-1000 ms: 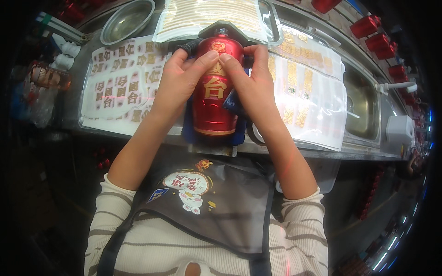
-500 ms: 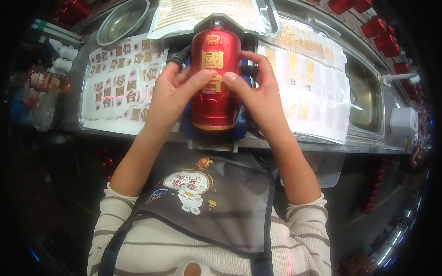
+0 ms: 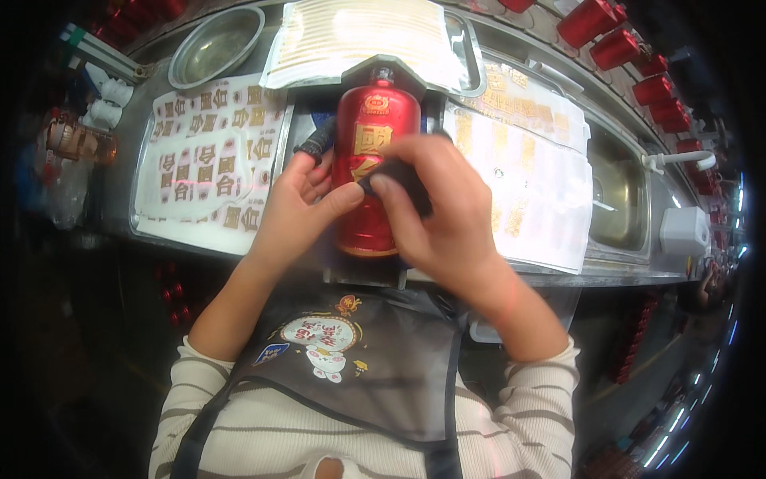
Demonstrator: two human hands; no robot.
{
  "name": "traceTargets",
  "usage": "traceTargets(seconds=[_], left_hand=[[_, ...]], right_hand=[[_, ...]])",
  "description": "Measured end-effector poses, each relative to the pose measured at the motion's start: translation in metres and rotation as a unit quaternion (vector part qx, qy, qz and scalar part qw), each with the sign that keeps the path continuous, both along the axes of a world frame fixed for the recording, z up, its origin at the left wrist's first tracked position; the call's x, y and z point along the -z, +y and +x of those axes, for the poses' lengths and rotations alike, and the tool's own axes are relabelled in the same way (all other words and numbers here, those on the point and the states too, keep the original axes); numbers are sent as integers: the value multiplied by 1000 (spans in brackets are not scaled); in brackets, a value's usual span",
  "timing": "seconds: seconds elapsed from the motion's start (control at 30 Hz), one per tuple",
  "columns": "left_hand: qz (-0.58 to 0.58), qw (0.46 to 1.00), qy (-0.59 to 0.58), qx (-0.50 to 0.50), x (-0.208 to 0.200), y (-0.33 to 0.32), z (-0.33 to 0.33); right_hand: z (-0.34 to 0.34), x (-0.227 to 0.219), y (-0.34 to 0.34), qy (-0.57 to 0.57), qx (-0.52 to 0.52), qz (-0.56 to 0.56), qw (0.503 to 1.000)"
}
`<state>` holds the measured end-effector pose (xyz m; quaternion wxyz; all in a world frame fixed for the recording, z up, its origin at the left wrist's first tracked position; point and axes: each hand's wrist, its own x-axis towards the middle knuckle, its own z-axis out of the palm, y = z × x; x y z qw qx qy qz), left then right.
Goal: The person applies gold stickers to red cylindrical containers, smoothing each label with a cloth and rotating the container to align the design. The person handles multiple containers one at a time, placing finished units on a nearby rack.
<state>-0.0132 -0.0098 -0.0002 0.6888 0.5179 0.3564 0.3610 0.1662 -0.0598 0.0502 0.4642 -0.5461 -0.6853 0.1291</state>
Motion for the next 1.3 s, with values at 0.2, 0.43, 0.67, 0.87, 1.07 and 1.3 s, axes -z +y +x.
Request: traceTargets(seconds=[0.2, 0.43, 0.67, 0.87, 1.07, 1.3], left_hand=[[-14, 1000, -26, -9, -1, 1, 2], [-41, 999, -30, 12, 0, 4, -4], [-45, 998, -50, 16, 7, 5, -7], [-102, 985, -139, -19, -1, 4, -4], [12, 998, -14, -56, 1, -2, 11], [143, 984, 24, -106, -3, -4, 13]], right_hand=[[35, -9, 84, -27, 72, 122, 990], [31, -11, 91, -106, 100, 127, 981], [27, -18, 70, -176, 4, 160, 971], [-18, 10, -15, -204, -223, 182, 936], [2, 22, -33, -112, -64, 141, 982], [28, 55, -11, 312, 201, -79, 925]])
